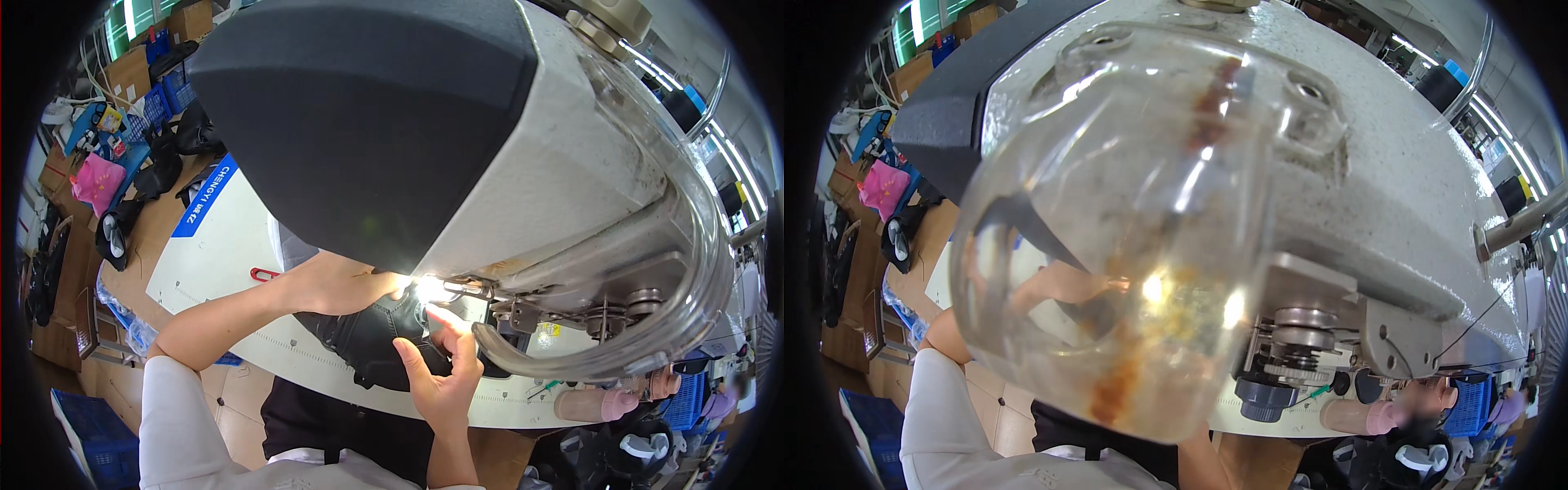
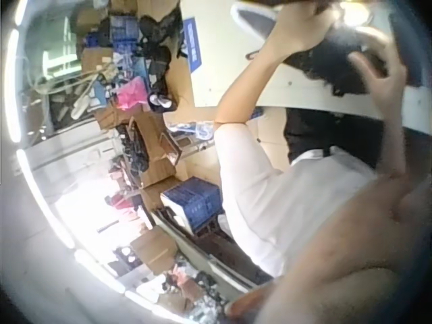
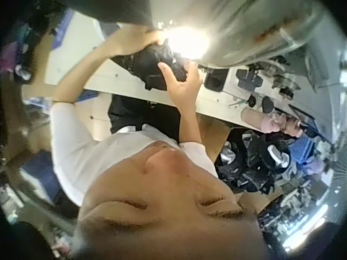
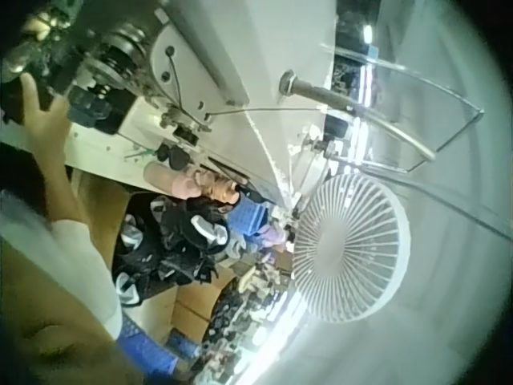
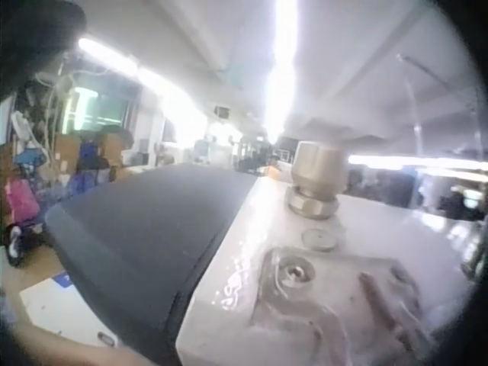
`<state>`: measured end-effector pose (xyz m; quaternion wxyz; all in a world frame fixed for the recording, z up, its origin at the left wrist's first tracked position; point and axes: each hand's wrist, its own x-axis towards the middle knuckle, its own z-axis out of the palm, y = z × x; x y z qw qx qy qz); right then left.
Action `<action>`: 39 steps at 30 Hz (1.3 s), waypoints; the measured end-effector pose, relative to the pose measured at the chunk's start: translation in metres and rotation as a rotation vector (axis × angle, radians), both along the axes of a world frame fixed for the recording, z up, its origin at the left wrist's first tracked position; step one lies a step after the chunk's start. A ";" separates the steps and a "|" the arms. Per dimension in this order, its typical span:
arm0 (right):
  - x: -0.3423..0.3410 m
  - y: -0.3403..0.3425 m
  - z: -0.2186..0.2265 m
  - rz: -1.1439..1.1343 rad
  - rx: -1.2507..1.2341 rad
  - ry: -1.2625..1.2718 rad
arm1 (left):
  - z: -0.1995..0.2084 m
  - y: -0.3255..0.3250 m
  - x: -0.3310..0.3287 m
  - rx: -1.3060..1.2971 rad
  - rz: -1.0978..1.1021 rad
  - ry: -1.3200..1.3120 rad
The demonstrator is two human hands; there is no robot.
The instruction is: The person sews shoe upper components using a sewing machine, guiding the material under the needle by hand and trimming threads with thread snips.
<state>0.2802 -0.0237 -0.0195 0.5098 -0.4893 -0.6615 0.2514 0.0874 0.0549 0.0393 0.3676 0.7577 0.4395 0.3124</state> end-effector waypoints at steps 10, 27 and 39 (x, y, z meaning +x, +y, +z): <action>-0.017 0.003 0.006 -0.070 0.042 -0.003 | 0.002 0.024 -0.011 0.088 -0.137 0.021; -0.009 0.014 0.015 -0.056 -0.057 0.089 | 0.037 0.014 -0.006 -0.542 0.029 -0.358; -0.029 0.009 0.007 -0.177 0.100 0.011 | -0.019 0.033 -0.025 0.179 -0.061 0.043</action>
